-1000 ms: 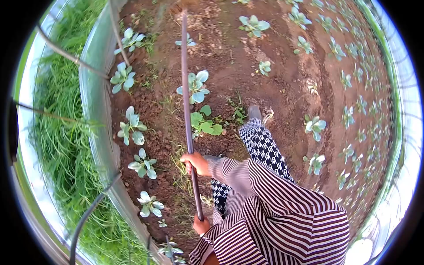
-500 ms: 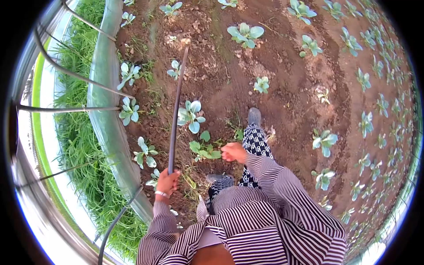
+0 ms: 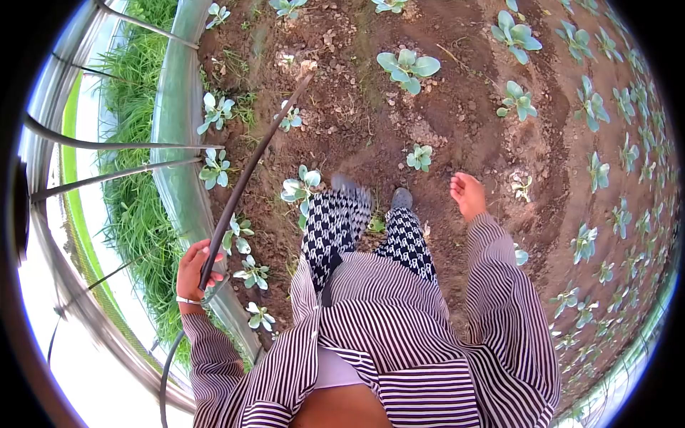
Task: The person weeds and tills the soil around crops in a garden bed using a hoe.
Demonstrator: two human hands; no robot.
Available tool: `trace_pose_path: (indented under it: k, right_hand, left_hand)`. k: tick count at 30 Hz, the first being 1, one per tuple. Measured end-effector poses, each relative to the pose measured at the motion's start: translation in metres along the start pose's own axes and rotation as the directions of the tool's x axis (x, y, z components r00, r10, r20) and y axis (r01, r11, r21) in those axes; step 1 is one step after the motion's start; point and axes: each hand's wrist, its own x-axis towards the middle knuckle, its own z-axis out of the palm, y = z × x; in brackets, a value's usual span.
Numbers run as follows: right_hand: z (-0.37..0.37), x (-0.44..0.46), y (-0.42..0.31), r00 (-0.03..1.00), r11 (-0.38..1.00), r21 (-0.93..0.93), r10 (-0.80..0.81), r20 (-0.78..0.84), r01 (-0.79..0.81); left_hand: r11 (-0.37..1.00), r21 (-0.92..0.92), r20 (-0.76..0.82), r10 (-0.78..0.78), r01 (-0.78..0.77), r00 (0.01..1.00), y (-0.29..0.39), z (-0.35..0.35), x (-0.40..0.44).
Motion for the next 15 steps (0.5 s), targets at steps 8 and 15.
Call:
trace_pose_path:
  k: [8, 15]
  right_hand:
    - [0.187, 0.031, 0.03, 0.913, 0.923, -0.353, 0.267, 0.307, -0.152]
    - [0.368, 0.104, 0.04, 0.774, 0.815, -0.549, 0.465, 0.429, -0.185]
  left_hand:
    - [0.994, 0.085, -0.047, -0.063, 0.067, 0.997, 0.055, -0.027, 0.016]
    - [0.986, -0.007, -0.172, -0.167, 0.169, 0.971, 0.128, -0.083, 0.057]
